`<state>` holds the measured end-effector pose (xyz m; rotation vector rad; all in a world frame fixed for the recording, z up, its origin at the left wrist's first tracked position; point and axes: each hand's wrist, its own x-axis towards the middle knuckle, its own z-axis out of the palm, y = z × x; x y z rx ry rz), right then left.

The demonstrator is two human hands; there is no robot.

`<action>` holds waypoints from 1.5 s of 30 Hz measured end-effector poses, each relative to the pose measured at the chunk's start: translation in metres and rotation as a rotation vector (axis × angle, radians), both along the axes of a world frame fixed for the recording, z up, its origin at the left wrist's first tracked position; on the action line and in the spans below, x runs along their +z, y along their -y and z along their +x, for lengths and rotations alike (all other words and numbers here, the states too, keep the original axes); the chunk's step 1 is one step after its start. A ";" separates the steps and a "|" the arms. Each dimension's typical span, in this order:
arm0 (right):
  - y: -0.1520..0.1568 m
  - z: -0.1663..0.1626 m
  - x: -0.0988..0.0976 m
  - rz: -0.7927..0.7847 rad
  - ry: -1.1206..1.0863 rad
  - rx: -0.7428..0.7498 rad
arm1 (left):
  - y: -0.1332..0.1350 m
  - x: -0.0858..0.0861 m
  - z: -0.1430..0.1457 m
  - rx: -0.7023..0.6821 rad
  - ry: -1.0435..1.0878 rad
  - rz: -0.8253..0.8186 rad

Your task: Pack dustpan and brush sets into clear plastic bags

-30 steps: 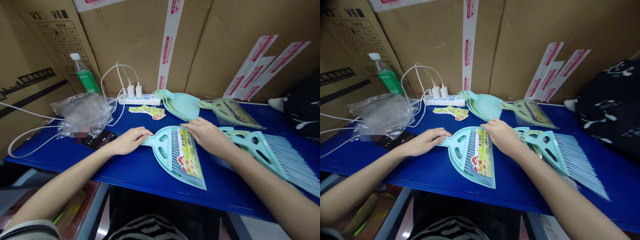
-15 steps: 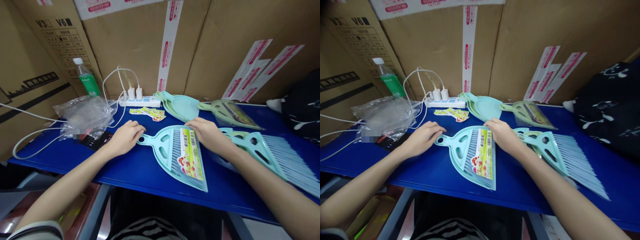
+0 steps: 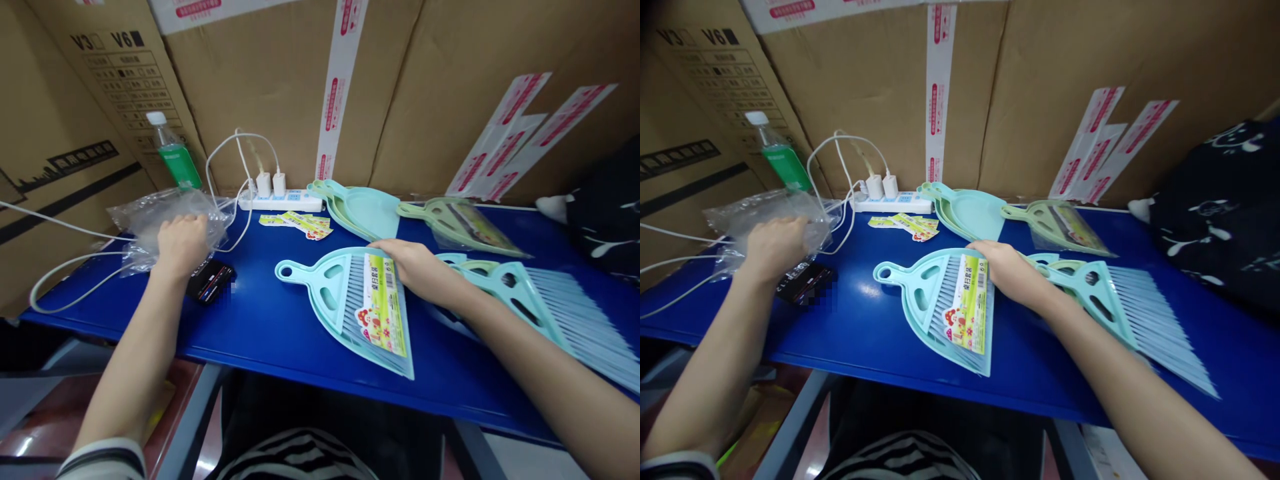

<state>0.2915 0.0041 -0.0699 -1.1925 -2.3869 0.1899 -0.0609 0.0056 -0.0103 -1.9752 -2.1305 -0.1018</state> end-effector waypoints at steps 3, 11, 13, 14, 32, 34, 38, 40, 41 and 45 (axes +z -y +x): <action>0.000 0.001 0.002 -0.033 0.010 -0.007 | -0.005 0.000 0.003 0.041 -0.032 -0.028; 0.004 0.003 0.014 -0.076 0.029 -0.070 | 0.001 0.004 0.011 0.020 -0.041 0.062; 0.006 0.005 0.021 -0.093 0.033 -0.096 | 0.004 0.001 0.016 -0.062 -0.051 0.140; 0.007 0.006 0.025 -0.109 0.036 -0.115 | 0.005 -0.001 0.019 -0.130 -0.057 0.173; 0.011 0.017 0.050 -0.163 0.010 -0.274 | 0.036 -0.020 0.053 -1.295 0.257 -0.348; 0.010 0.017 0.049 -0.177 0.010 -0.271 | 0.037 -0.021 0.055 -1.297 0.258 -0.374; 0.010 0.015 0.048 -0.224 0.023 -0.274 | 0.037 -0.023 0.056 -1.312 0.255 -0.370; 0.010 0.015 0.047 -0.227 0.028 -0.270 | 0.036 -0.025 0.057 -1.297 0.255 -0.333; 0.010 0.016 0.046 -0.227 0.034 -0.266 | 0.035 -0.027 0.058 -1.277 0.246 -0.306; 0.009 0.021 0.046 -0.245 0.077 -0.263 | 0.032 -0.035 0.059 -1.161 0.158 -0.214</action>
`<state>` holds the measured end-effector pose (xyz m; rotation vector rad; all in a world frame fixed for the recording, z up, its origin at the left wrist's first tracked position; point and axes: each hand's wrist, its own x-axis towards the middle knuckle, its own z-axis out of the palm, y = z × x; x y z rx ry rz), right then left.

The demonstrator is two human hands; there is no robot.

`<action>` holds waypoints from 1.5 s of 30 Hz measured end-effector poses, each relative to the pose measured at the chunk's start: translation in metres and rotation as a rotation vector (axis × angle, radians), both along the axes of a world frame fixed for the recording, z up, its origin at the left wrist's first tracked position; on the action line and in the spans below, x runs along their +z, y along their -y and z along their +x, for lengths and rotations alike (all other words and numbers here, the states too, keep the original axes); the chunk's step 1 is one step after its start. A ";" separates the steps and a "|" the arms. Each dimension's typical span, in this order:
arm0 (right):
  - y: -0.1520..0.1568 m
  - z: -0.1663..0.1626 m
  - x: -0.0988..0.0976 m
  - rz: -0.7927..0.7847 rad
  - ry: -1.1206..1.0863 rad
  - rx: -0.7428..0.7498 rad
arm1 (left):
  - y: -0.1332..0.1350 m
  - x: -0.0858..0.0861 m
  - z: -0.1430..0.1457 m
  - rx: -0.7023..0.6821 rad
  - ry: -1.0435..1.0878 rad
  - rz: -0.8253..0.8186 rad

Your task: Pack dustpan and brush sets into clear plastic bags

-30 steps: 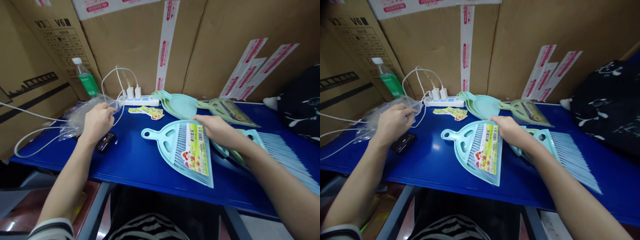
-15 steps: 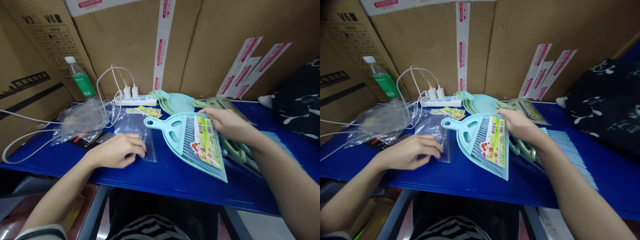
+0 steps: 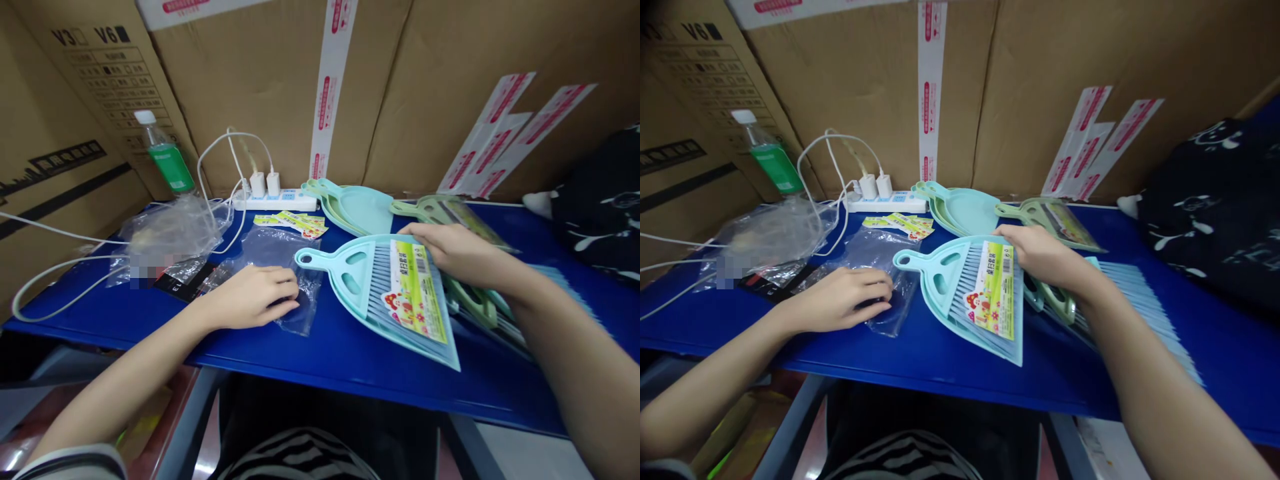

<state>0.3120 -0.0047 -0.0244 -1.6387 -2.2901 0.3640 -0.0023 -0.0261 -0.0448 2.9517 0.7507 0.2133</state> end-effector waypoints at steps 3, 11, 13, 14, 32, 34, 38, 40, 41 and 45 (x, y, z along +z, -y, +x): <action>0.001 0.001 0.001 -0.051 0.015 -0.007 | -0.001 -0.002 0.000 0.046 0.004 0.036; 0.001 -0.003 0.000 -0.107 -0.010 0.017 | -0.002 -0.002 0.001 0.104 0.111 0.148; 0.001 -0.002 -0.003 -0.077 -0.022 0.054 | -0.002 -0.003 0.002 0.078 0.140 0.144; 0.001 -0.001 -0.004 -0.059 -0.028 0.072 | -0.002 -0.004 0.002 0.061 0.155 0.136; 0.005 -0.014 -0.019 0.114 -0.006 0.035 | 0.000 -0.004 0.006 -0.081 0.267 0.003; 0.007 -0.014 -0.017 0.094 -0.023 0.064 | 0.000 -0.004 0.006 -0.035 0.279 0.057; 0.009 -0.018 -0.016 0.052 -0.071 0.120 | -0.002 -0.006 0.005 0.044 0.295 0.098; 0.010 -0.021 -0.017 0.029 -0.081 0.143 | -0.002 -0.007 0.005 0.043 0.289 0.095; 0.010 -0.023 -0.018 0.018 -0.081 0.150 | -0.002 -0.007 0.006 0.034 0.286 0.096; 0.012 -0.031 -0.022 -0.009 -0.068 0.128 | -0.001 -0.008 0.008 0.017 0.272 0.068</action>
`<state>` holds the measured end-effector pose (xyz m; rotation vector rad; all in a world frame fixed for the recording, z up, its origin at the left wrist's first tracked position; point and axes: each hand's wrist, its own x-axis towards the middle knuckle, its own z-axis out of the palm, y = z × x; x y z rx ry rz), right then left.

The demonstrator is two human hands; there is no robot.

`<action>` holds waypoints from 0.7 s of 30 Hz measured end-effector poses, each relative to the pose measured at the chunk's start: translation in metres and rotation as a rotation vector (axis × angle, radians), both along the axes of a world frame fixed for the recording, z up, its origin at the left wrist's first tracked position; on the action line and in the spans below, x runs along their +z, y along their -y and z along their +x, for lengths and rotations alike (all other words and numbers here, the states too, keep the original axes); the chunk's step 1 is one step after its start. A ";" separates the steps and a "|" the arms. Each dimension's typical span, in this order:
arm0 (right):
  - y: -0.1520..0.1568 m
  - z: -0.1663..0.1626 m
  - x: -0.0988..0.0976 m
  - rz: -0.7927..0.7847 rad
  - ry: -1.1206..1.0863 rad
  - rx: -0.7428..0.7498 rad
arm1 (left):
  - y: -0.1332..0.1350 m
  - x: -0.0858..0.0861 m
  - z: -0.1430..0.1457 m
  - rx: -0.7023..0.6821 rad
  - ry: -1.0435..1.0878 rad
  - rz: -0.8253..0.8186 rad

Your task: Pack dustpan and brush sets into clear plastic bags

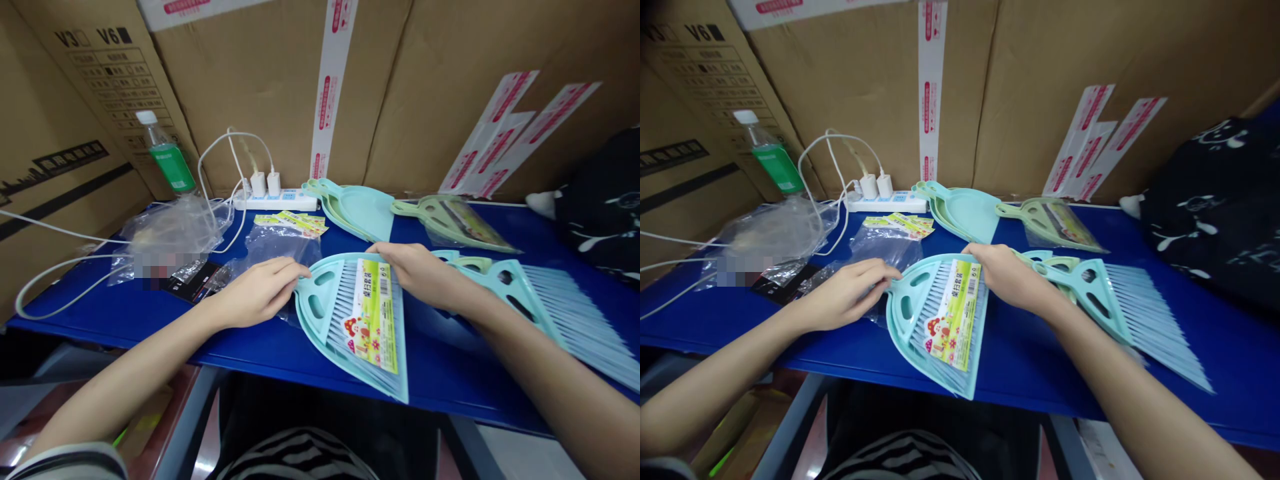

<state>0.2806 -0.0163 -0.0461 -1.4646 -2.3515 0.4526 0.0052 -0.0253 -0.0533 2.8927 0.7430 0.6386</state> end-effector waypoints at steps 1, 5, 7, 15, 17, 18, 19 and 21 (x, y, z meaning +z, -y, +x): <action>0.000 -0.001 -0.001 -0.001 0.003 -0.010 | 0.000 0.000 0.000 0.003 -0.003 -0.011; -0.002 0.000 -0.005 0.004 0.011 -0.045 | 0.000 0.000 0.000 0.017 0.002 -0.019; -0.004 0.004 -0.006 0.034 0.018 -0.057 | -0.001 0.000 -0.001 0.018 0.005 -0.011; -0.008 0.014 -0.007 0.117 0.074 -0.075 | 0.000 0.000 0.001 -0.042 0.022 -0.014; -0.009 0.015 -0.008 0.108 0.089 -0.105 | 0.000 0.000 0.001 -0.068 0.028 -0.017; -0.010 0.015 -0.009 0.103 0.092 -0.124 | 0.000 0.001 0.001 -0.074 0.027 -0.023; -0.010 0.015 -0.010 0.099 0.095 -0.148 | 0.000 0.001 0.001 -0.076 0.026 -0.029; -0.012 0.016 -0.010 0.098 0.102 -0.195 | 0.000 0.001 0.001 -0.076 0.022 -0.039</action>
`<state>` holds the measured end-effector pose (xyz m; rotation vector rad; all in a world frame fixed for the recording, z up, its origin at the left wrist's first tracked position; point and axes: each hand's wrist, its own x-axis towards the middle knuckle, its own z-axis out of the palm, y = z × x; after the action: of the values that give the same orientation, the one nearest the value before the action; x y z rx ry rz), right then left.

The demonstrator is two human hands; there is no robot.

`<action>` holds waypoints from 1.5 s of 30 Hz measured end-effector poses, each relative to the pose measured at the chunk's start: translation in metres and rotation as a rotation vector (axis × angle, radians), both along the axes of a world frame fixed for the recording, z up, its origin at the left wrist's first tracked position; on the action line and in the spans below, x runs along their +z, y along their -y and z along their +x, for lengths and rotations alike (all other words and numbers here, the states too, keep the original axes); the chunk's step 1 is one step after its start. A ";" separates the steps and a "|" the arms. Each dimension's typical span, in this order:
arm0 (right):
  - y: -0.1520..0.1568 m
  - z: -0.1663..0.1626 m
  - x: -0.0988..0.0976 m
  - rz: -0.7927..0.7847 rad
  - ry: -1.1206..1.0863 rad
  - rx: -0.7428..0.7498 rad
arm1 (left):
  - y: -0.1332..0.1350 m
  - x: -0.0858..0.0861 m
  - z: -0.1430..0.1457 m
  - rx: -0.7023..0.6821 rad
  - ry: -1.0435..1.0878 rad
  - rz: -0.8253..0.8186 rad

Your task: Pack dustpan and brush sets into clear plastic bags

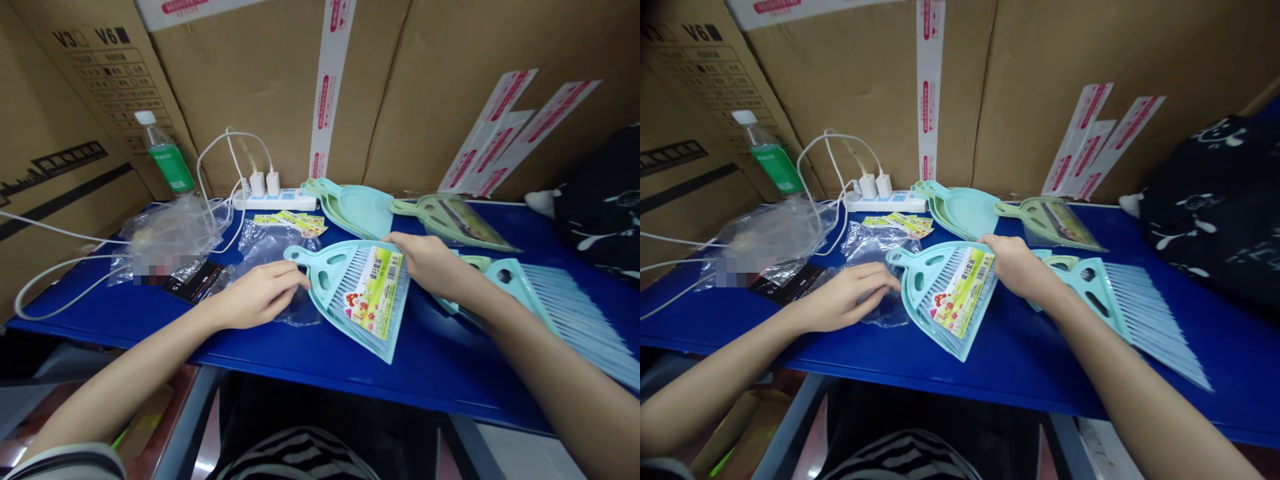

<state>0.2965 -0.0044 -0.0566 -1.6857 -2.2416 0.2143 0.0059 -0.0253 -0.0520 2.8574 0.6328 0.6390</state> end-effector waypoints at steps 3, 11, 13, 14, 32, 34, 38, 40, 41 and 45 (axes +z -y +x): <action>0.000 0.001 0.002 -0.031 0.010 -0.002 | 0.000 -0.001 0.000 -0.003 -0.004 -0.006; 0.010 -0.013 0.009 -0.091 -0.067 0.117 | 0.000 -0.003 0.001 0.012 0.008 -0.006; 0.011 -0.018 0.008 -0.103 -0.077 0.120 | 0.000 -0.002 0.001 0.008 0.000 -0.022; 0.012 -0.020 0.007 -0.102 -0.084 0.121 | 0.000 -0.001 0.001 0.006 -0.003 -0.032; 0.004 -0.018 -0.003 -0.044 -0.172 0.097 | 0.003 0.003 0.002 -0.019 -0.019 -0.114; 0.004 -0.020 -0.003 -0.057 -0.168 0.077 | 0.001 0.002 0.001 0.084 0.002 -0.064; 0.005 -0.019 -0.001 -0.086 -0.171 0.060 | -0.005 0.005 -0.006 0.401 -0.052 0.085; 0.004 -0.018 -0.001 -0.092 -0.174 0.060 | -0.006 0.008 -0.009 0.431 -0.118 0.098; 0.004 -0.018 -0.001 -0.094 -0.176 0.059 | -0.006 0.010 -0.011 0.395 -0.145 0.080; 0.004 -0.017 -0.001 -0.102 -0.181 0.047 | -0.002 0.013 -0.015 0.156 -0.236 -0.046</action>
<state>0.2792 -0.0080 -0.0574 -1.5948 -2.1693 0.4809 -0.0090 -0.0236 -0.0394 2.8845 0.8990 0.3025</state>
